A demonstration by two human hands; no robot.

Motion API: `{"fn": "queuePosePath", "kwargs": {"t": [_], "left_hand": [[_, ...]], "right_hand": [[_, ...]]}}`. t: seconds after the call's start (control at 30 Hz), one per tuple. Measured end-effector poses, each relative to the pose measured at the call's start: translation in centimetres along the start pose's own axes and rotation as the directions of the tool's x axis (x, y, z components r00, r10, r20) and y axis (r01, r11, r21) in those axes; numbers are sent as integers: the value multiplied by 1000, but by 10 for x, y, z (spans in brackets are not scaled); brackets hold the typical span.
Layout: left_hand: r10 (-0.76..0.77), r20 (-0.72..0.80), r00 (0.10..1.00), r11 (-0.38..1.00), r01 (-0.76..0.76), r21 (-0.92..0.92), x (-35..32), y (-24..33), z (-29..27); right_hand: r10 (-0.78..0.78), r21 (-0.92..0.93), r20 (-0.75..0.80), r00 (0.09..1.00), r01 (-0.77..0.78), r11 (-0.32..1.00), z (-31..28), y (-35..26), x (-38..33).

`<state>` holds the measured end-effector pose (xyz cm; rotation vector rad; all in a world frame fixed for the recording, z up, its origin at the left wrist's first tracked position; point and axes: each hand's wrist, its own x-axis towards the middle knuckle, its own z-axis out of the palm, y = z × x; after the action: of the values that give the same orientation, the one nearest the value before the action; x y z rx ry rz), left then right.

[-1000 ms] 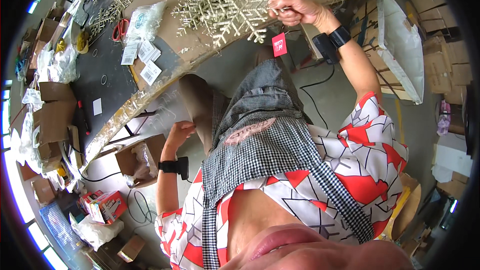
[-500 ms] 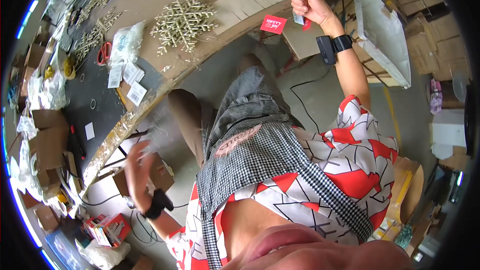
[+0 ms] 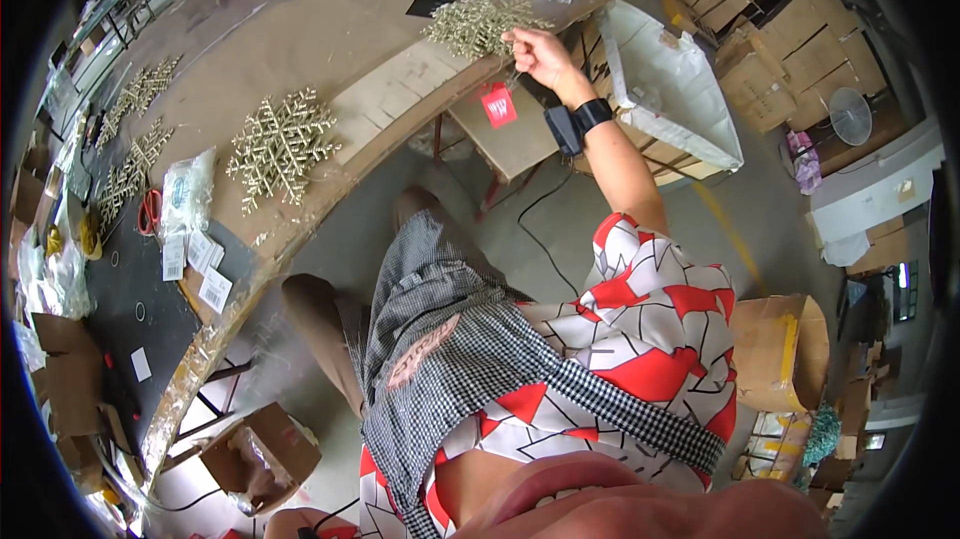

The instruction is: Attaching price tags and labels to plastic snowflake decorations using plastic ties.

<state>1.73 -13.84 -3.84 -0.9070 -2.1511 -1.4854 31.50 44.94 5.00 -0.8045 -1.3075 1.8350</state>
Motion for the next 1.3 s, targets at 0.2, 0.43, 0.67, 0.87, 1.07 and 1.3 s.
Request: {"fn": "queuePosePath", "kwargs": {"t": [0.2,0.43,0.67,0.87,1.07,1.3], "left_hand": [[-64,54,997,998,64,4,-11,-2,21],[-68,70,995,998,68,9,-8,-4,29],[-75,71,995,997,74,22,-5,-3,29],[-75,71,995,997,73,32,-4,-5,27],[-89,66,994,995,86,49,-5,-7,24],[-93,76,993,995,89,49,-2,-9,22]], "right_hand": [[19,-26,-7,1000,-20,999,4,6,-4],[-2,-16,-38,999,2,1000,-8,3,0],[28,-27,-16,999,-29,999,-17,6,6],[50,-65,-4,999,-50,997,-23,2,15],[121,-118,18,993,-118,986,-26,0,29],[161,-219,-16,987,-161,962,-33,-1,44]]}}
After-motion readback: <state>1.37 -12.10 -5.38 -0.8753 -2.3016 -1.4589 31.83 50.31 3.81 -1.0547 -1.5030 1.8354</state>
